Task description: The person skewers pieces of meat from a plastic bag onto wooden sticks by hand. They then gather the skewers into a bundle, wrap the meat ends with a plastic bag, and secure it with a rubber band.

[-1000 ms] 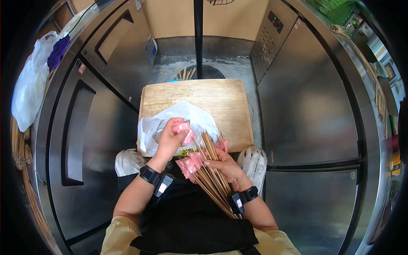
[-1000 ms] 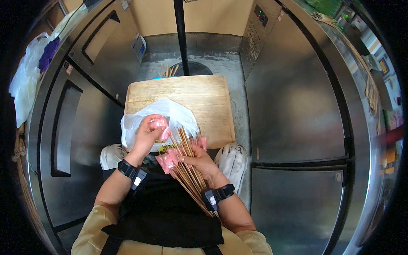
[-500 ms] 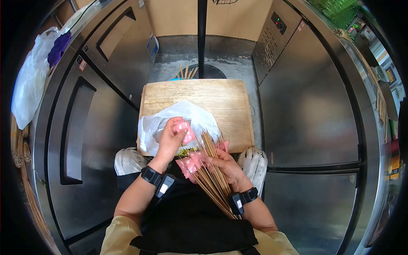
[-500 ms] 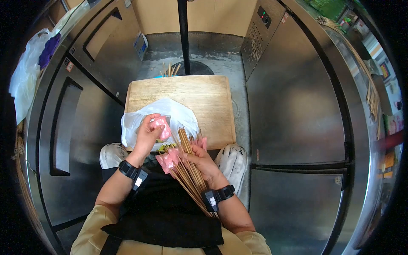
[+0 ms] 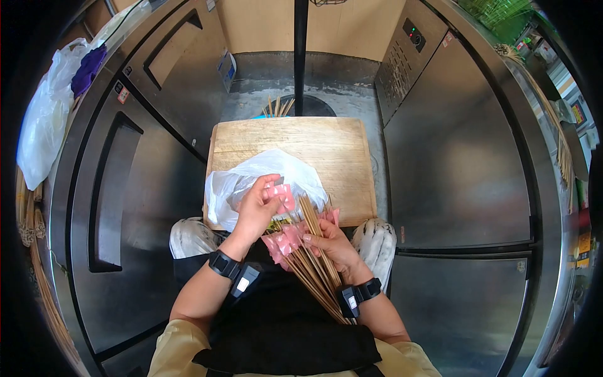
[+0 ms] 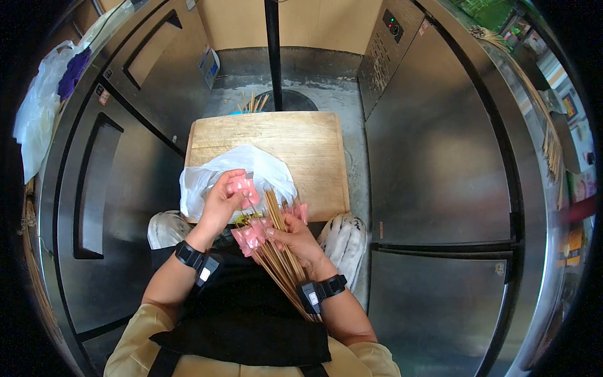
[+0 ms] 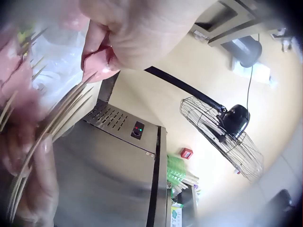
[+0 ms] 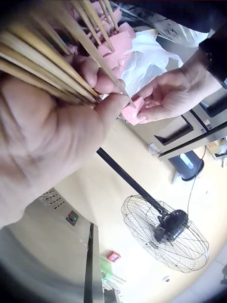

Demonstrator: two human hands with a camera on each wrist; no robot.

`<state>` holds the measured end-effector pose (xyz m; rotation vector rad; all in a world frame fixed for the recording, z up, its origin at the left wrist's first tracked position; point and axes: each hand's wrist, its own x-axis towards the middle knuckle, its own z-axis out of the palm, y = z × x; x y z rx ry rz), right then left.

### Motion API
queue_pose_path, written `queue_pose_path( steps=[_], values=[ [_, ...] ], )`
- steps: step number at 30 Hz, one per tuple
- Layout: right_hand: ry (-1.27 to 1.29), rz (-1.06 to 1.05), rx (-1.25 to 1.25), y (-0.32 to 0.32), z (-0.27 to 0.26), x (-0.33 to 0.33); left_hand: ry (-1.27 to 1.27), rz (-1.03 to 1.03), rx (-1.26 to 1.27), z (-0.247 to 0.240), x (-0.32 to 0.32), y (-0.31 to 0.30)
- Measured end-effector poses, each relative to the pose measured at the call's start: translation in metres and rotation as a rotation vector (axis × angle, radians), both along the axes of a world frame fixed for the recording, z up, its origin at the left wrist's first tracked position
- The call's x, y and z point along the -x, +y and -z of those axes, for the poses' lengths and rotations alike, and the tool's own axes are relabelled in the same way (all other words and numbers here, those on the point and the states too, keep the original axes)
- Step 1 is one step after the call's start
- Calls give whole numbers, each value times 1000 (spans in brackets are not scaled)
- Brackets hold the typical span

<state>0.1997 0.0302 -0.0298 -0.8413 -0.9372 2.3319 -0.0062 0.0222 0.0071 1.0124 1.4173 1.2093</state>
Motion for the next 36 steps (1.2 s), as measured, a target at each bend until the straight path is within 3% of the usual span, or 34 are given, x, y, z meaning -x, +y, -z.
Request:
queue_pose_path(
  steps=[3,6,12,15,18,21,24,28,30,33,36],
  values=[
    [-9,5,-1,0,-6,1,-142,-24,55,-7,-7,-10],
    [-46,6,7,0,-5,1,-80,21,109,-6,-17,-22],
    [-57,0,-6,-3,-10,3,105,-188,-99,16,-23,-21],
    [-56,-4,-18,-2,-9,2,-40,-187,-29,27,-18,-19],
    [-73,9,-31,-3,-7,3,-347,-222,237,18,-17,-21],
    [-72,-5,-32,-2,-7,3,-638,-199,331,13,-15,-24],
    [-111,-2,-65,-1,-1,3,-605,-16,430,12,-20,-34],
    [-140,90,-124,-5,0,2,-181,-86,369,33,3,-20],
    [-93,138,-129,-7,-2,1,490,-114,-20,89,41,0],
    [59,128,5,-5,-4,-2,1108,-197,-206,59,38,18],
    [95,107,31,-2,2,-6,1292,-141,-128,68,45,33]
  ],
)
